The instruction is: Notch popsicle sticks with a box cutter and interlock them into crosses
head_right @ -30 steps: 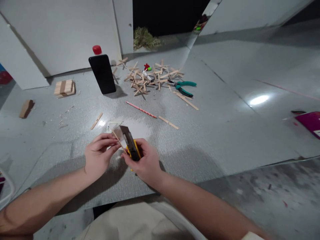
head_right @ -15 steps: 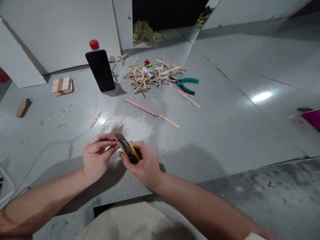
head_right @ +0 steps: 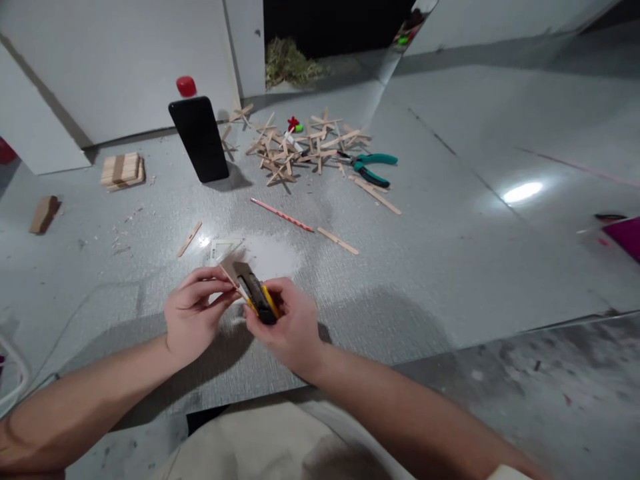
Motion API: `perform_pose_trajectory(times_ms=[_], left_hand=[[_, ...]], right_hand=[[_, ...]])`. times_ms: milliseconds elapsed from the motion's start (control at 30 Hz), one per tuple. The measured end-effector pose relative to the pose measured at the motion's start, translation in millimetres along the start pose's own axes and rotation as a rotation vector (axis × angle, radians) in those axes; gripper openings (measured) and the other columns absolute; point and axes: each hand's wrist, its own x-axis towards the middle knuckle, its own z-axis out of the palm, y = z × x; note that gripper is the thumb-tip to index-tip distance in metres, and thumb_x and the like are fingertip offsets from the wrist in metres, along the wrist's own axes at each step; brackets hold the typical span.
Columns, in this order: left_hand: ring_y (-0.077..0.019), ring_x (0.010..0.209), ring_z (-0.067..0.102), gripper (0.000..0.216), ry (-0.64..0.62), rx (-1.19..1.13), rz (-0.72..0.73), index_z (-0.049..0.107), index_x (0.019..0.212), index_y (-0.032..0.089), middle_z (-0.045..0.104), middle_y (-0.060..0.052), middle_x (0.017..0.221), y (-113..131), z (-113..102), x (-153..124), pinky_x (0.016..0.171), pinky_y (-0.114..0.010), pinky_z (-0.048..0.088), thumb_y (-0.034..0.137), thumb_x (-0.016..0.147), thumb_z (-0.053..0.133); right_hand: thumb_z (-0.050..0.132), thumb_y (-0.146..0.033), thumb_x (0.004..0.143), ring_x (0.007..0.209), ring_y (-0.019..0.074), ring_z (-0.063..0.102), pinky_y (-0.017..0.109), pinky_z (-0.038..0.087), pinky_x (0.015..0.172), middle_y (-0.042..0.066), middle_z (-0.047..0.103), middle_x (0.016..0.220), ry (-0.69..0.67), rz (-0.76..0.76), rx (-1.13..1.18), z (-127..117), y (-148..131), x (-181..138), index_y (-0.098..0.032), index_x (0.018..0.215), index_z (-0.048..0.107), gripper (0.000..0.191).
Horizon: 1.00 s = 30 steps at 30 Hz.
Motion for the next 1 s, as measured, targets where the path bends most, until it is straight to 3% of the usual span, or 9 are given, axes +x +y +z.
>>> perform_pose_trajectory(times_ms=[533,1000], left_hand=[[-0.0139,0.085,0.074,0.013,-0.06,-0.102,-0.038,0.079,0.091,0.025,0.074,-0.001,0.096,-1.5,-1.4,5.5,0.077,-0.028,0.064,0.013,0.09,0.083],[-0.0147,0.086,0.072,0.014,-0.094,-0.041,-0.021,0.073,0.09,0.023,0.07,-0.002,0.098,4.1,-1.9,4.4,0.079,-0.03,0.062,0.011,0.096,0.074]], right_hand=[[0.078,-0.035,0.084,0.063,0.018,0.069,0.034,0.059,0.062,-0.001,0.07,0.076,-0.013,0.005,-0.066,-2.1,5.6,-4.2,-0.027,0.098,0.056,0.027],[0.078,-0.033,0.081,0.058,0.0161,0.065,0.03,0.056,0.057,-0.003,0.067,0.071,-0.029,0.012,-0.058,-2.9,-1.2,-1.1,-0.027,0.095,0.058,0.025]])
